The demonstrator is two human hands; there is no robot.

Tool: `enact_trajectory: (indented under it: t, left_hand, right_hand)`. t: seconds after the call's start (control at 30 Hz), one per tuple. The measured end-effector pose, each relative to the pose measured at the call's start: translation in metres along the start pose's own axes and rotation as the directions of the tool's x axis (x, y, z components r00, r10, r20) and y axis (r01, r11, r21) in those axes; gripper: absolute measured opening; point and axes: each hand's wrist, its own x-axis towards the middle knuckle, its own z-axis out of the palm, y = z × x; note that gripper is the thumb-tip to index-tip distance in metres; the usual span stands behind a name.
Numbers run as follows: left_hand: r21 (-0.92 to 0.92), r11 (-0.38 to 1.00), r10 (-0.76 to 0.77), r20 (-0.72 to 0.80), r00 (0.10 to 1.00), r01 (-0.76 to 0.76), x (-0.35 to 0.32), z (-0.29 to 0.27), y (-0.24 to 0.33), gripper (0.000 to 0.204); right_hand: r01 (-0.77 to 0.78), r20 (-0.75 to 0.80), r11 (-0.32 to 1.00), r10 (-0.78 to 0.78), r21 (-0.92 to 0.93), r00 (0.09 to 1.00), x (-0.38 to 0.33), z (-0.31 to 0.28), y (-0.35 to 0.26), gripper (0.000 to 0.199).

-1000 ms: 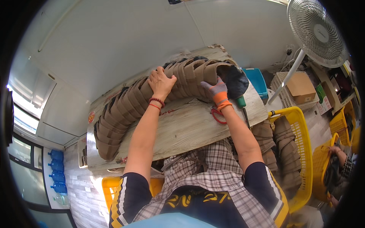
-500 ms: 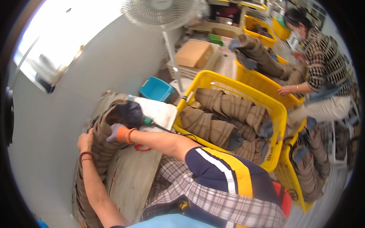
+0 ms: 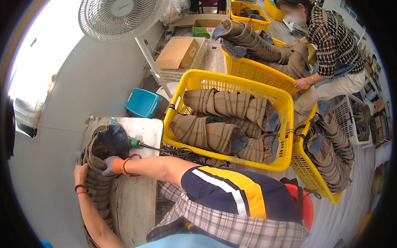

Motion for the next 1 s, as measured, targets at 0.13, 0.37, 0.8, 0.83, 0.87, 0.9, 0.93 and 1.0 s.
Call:
enact_trajectory:
  t: [0.13, 0.37, 0.8, 0.83, 0.87, 0.9, 0.93, 1.0]
  left_hand:
    - [0.100, 0.995, -0.005, -0.209, 0.978, 0.026, 0.026, 0.029, -0.028, 0.049]
    - [0.095, 0.986, -0.123, -0.174, 0.977, 0.141, 0.012, 0.030, 0.009, 0.041]
    - [0.028, 0.987, -0.151, -0.176, 0.973, 0.158, 0.008, 0.036, 0.008, 0.041]
    - [0.011, 0.986, -0.163, -0.190, 0.968, 0.168, 0.003, 0.034, 0.015, 0.041]
    - [0.014, 0.988, -0.148, -0.177, 0.973, 0.153, 0.007, 0.037, 0.014, 0.041]
    - [0.018, 0.990, -0.137, -0.168, 0.976, 0.141, 0.011, 0.037, 0.010, 0.042]
    - [0.021, 0.991, -0.124, -0.160, 0.979, 0.129, 0.013, 0.037, 0.007, 0.042]
    - [0.027, 0.992, -0.115, -0.156, 0.981, 0.121, 0.013, 0.036, 0.002, 0.042]
  right_hand:
    - [0.092, -0.019, 0.974, -0.090, 0.205, 0.996, -0.017, 0.003, 0.014, 0.065]
    - [0.131, -0.044, 0.954, -0.124, 0.269, 0.991, -0.016, 0.003, 0.037, 0.060]
    - [0.140, -0.062, 0.925, -0.127, 0.353, 0.990, -0.017, 0.006, 0.039, 0.052]
    - [0.145, -0.068, 0.925, -0.129, 0.352, 0.989, -0.017, 0.005, 0.041, 0.052]
    - [0.149, -0.074, 0.924, -0.131, 0.351, 0.989, -0.016, 0.005, 0.043, 0.052]
    - [0.155, -0.070, 0.913, -0.139, 0.378, 0.988, -0.015, 0.007, 0.044, 0.052]
    - [0.162, -0.067, 0.900, -0.147, 0.404, 0.987, -0.013, 0.008, 0.044, 0.052]
    - [0.154, -0.061, 0.905, -0.142, 0.396, 0.988, -0.013, 0.010, 0.044, 0.052]
